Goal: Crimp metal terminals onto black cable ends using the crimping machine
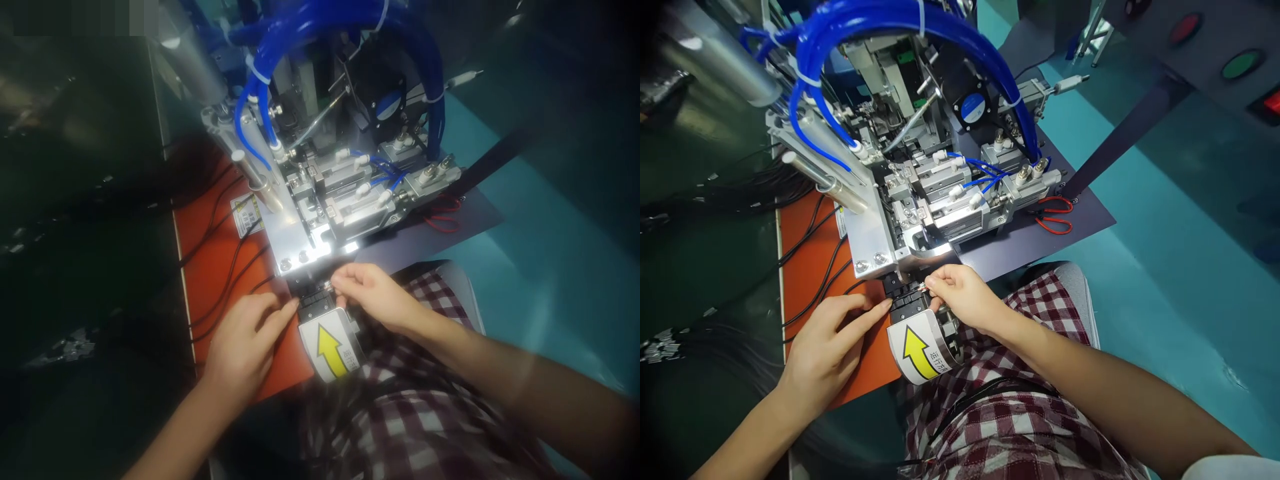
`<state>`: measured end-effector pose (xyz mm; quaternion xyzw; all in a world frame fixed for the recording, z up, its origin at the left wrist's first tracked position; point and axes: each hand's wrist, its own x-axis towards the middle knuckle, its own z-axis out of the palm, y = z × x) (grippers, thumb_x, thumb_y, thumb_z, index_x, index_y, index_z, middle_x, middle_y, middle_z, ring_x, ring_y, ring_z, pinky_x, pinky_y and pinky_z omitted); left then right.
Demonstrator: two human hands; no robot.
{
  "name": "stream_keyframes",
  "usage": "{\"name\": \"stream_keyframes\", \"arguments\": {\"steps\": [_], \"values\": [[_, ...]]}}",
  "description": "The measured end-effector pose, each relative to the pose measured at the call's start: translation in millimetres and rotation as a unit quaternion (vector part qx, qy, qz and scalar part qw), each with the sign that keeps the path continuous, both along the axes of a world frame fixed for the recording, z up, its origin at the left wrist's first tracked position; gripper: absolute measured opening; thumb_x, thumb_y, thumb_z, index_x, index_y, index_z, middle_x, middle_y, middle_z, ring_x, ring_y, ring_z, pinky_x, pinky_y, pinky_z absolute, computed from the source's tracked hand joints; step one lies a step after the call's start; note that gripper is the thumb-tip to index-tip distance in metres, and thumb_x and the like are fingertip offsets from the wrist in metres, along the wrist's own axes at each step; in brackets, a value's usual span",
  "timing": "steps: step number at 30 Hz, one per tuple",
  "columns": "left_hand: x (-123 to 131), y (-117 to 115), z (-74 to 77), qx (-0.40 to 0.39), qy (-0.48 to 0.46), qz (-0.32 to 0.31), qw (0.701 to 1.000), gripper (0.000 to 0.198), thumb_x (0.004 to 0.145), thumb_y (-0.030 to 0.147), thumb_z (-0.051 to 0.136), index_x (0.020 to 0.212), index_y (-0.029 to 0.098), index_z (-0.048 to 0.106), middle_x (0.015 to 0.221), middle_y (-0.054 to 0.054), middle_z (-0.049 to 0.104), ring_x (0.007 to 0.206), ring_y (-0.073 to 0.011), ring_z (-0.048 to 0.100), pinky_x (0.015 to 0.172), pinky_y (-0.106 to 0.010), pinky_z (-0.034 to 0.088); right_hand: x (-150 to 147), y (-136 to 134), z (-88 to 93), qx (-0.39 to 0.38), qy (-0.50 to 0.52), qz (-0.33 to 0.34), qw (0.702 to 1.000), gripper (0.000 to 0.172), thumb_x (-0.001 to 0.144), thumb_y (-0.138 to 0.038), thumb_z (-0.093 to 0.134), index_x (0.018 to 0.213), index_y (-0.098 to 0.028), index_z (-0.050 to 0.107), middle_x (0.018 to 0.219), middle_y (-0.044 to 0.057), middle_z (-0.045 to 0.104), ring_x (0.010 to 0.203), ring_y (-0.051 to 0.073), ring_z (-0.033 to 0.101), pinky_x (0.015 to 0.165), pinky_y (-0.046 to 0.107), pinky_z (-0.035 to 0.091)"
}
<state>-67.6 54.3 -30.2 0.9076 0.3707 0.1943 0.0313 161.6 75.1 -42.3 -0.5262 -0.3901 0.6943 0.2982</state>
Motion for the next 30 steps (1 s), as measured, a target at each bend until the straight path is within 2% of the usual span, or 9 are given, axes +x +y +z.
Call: {"name": "stream_keyframes", "arguments": {"steps": [5,9,12,14,16,19,24,26,30], "values": [[-5,-2,-2.5,-0.035,-0.018,0.012,0.999,0.046,0.089,0.001,0.044,0.127,0.024,0.057,0.099,-0.008,0.057,0.085,-0.0180,0.056,0.072,-0.031,0.050,3,-2,-4.3,-0.023,0.054,-0.046,0.997,0.027,0.086,-0.038,0.060,0.073,-0.014,0.062,0.067,-0.001,0.062,0.054,0.009,0.058,0.053,0.022,0.037],[-6,-2,-4.1,-0.041,-0.031,0.009,0.999,0.045,0.090,0.003,0.042,0.127,0.024,0.058,0.100,-0.009,0.057,0.086,-0.0184,0.056,0.073,-0.031,0.050,-1,-3,-3.7,0.006,0.024,-0.049,0.999,0.021,0.083,-0.033,0.064,0.073,-0.016,0.059,0.059,-0.004,0.059,0.054,0.010,0.058,0.057,0.024,0.041],[-7,-3,-5.5,-0.041,-0.033,0.006,0.999,0.043,0.090,0.004,0.042,0.125,0.022,0.059,0.100,-0.009,0.057,0.087,-0.0190,0.056,0.073,-0.031,0.050,-2,-7,-4.2,0.051,-0.023,-0.024,0.998,0.019,0.087,-0.031,0.059,0.075,-0.017,0.058,0.058,-0.004,0.058,0.055,0.012,0.059,0.060,0.026,0.045],[-7,-3,-6.8,-0.042,-0.034,0.006,0.999,0.043,0.090,0.003,0.042,0.126,0.022,0.058,0.101,-0.009,0.057,0.089,-0.0190,0.055,0.073,-0.031,0.049,0,-12,-4.3,0.129,-0.101,-0.016,0.986,0.016,0.091,-0.030,0.053,0.086,-0.017,0.060,0.067,-0.001,0.061,0.056,0.013,0.059,0.060,0.027,0.046],[-8,-4,-8.0,-0.046,-0.035,0.009,0.998,0.044,0.090,0.002,0.042,0.126,0.023,0.057,0.103,-0.009,0.056,0.091,-0.0190,0.054,0.075,-0.031,0.049,5,-18,-3.4,0.254,-0.190,-0.006,0.949,0.018,0.094,-0.026,0.047,0.101,-0.018,0.062,0.085,0.004,0.066,0.065,0.014,0.062,0.064,0.029,0.047],[-9,-5,-9.4,-0.053,-0.033,0.009,0.998,0.043,0.090,0.002,0.043,0.126,0.021,0.056,0.105,-0.010,0.054,0.094,-0.0195,0.053,0.076,-0.031,0.048,13,-24,-0.4,0.421,-0.297,0.061,0.855,0.030,0.093,-0.015,0.043,0.114,-0.018,0.065,0.099,0.009,0.066,0.081,0.017,0.063,0.070,0.029,0.047],[-8,-5,-11.0,-0.050,-0.042,0.003,0.998,0.041,0.089,0.000,0.044,0.124,0.018,0.057,0.106,-0.010,0.054,0.094,-0.0199,0.053,0.077,-0.032,0.047,20,-21,7.3,0.548,-0.451,0.168,0.684,0.035,0.087,-0.008,0.045,0.108,-0.020,0.071,0.090,0.007,0.068,0.063,0.015,0.056,0.058,0.029,0.037],[-7,-4,-11.3,-0.052,-0.045,0.004,0.998,0.041,0.089,0.000,0.044,0.124,0.017,0.057,0.106,-0.010,0.054,0.094,-0.0202,0.052,0.077,-0.032,0.047,18,-18,12.1,0.563,-0.466,0.185,0.657,0.033,0.088,-0.010,0.047,0.106,-0.020,0.072,0.088,0.006,0.069,0.058,0.014,0.053,0.055,0.029,0.033],[-7,-3,-10.7,-0.056,-0.046,-0.005,0.997,0.041,0.089,-0.002,0.044,0.124,0.016,0.056,0.106,-0.011,0.053,0.094,-0.0200,0.051,0.077,-0.032,0.046,14,-17,23.6,0.519,-0.483,0.206,0.674,0.033,0.087,-0.009,0.049,0.110,-0.017,0.070,0.078,0.004,0.069,0.055,0.015,0.055,0.051,0.031,0.029]]}}
